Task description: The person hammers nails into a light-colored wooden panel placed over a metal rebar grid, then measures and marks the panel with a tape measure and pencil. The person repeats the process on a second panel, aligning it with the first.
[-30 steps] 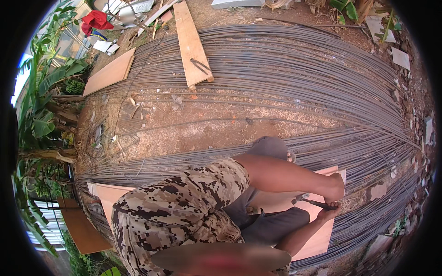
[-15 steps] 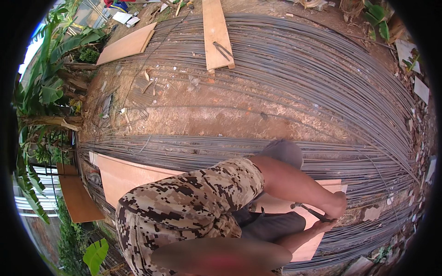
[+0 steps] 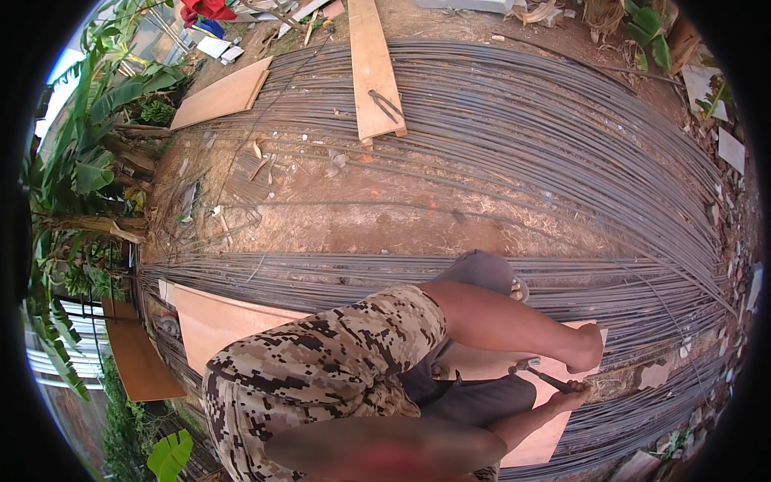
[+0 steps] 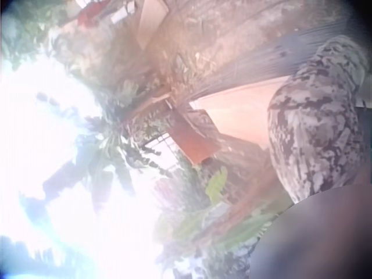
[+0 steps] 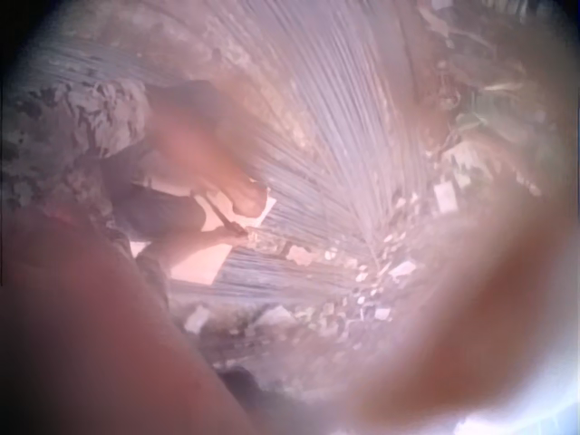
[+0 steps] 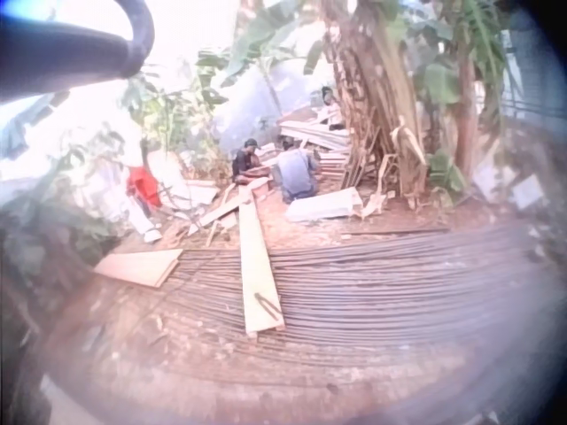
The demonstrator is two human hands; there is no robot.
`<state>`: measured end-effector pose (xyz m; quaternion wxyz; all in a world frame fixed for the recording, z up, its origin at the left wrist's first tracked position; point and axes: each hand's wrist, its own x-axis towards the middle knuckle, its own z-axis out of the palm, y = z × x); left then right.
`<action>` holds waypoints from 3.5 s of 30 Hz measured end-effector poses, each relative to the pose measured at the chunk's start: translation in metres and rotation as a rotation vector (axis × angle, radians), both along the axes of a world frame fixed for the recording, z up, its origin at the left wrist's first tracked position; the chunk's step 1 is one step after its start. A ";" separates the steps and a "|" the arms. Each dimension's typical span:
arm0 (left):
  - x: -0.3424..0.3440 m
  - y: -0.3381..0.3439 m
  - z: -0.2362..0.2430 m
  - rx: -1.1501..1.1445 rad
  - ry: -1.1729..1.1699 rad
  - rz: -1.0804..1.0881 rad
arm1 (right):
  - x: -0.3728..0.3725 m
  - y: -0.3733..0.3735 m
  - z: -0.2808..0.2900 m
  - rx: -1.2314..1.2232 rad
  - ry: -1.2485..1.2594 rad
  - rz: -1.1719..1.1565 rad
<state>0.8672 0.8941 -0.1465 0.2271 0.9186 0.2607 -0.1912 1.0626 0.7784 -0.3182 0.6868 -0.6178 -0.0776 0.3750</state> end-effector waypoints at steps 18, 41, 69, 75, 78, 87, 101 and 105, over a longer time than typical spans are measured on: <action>-0.006 -0.022 0.028 0.019 -0.075 0.027 | 0.006 -0.008 -0.010 0.119 0.116 0.048; 0.004 -0.110 0.089 0.034 -0.041 -0.126 | 0.003 -0.007 0.019 -0.056 0.150 0.050; -0.543 -0.177 0.022 -0.074 -1.400 1.902 | 0.004 -0.017 -0.005 0.008 -0.048 0.099; -0.301 -0.208 0.126 -0.023 -0.848 0.679 | 0.009 -0.002 -0.025 0.079 -0.006 0.012; -0.252 -0.198 0.118 -0.062 -0.585 0.426 | 0.014 -0.001 -0.031 0.112 -0.039 0.051; -0.329 -0.183 0.058 0.258 -0.304 0.559 | 0.003 -0.001 -0.015 0.111 0.096 -0.065; -0.336 -0.173 0.060 0.145 -0.321 0.493 | 0.004 0.006 -0.022 -0.063 -0.082 -0.121; -0.338 -0.170 0.061 0.138 -0.289 0.548 | -0.001 0.013 -0.015 -0.110 -0.118 -0.195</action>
